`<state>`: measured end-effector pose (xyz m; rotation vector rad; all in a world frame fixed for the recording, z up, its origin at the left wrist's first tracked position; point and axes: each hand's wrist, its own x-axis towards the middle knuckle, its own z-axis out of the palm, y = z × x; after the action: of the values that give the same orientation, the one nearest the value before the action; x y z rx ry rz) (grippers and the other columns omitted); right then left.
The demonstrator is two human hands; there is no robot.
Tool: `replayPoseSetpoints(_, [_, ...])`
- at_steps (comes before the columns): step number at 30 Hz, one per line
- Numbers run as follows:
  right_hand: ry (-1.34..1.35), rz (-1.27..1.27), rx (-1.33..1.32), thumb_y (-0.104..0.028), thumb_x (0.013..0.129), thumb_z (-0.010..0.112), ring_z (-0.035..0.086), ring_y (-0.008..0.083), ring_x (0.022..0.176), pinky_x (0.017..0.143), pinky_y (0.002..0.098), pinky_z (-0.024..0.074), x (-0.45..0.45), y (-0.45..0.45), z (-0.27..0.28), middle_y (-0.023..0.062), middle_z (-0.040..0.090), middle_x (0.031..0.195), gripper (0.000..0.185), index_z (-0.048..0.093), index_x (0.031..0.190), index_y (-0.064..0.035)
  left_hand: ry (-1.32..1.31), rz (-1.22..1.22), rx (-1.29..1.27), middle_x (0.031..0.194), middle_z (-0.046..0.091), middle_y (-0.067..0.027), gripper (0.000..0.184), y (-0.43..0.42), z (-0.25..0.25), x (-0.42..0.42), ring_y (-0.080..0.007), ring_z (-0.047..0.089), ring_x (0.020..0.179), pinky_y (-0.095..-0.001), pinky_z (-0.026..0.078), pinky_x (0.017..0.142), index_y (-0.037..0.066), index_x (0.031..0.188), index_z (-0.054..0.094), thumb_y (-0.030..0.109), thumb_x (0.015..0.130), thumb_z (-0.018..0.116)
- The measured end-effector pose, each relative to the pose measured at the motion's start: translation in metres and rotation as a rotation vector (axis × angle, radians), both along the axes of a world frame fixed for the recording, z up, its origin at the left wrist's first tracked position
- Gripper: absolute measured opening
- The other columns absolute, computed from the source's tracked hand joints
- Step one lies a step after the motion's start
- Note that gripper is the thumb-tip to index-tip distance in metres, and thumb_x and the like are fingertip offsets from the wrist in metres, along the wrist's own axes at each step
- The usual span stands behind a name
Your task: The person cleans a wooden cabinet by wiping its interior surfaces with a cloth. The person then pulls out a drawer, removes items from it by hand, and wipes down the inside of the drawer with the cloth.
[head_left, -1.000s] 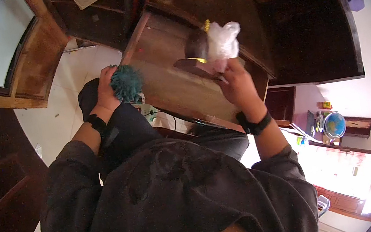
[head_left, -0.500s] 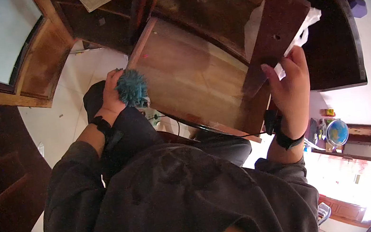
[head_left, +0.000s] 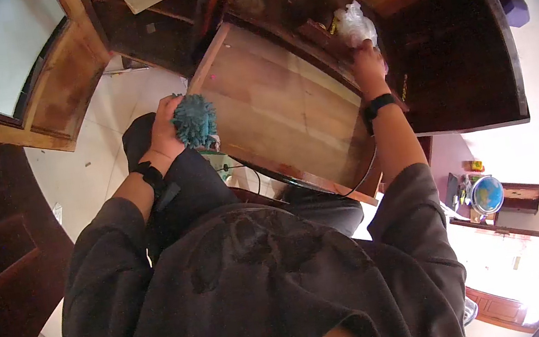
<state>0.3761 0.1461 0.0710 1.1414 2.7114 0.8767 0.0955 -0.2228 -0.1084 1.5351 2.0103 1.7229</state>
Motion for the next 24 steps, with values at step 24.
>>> replayPoseSetpoints(24, [0.717,0.314,-1.474,-0.030,0.074,0.078,0.063,0.0250,0.096,0.085,0.0367,0.0490,-0.032,-0.174,-0.068,0.0137,0.066,0.103,0.051,0.059,0.113,-0.0032,0.499,-0.410,-0.165,0.129,0.042,-0.0149,0.076,0.054,0.108,0.061,-0.0365,0.040,0.122,-0.0457,0.036,0.103,0.021,0.135,0.045,0.015,0.067,0.076])
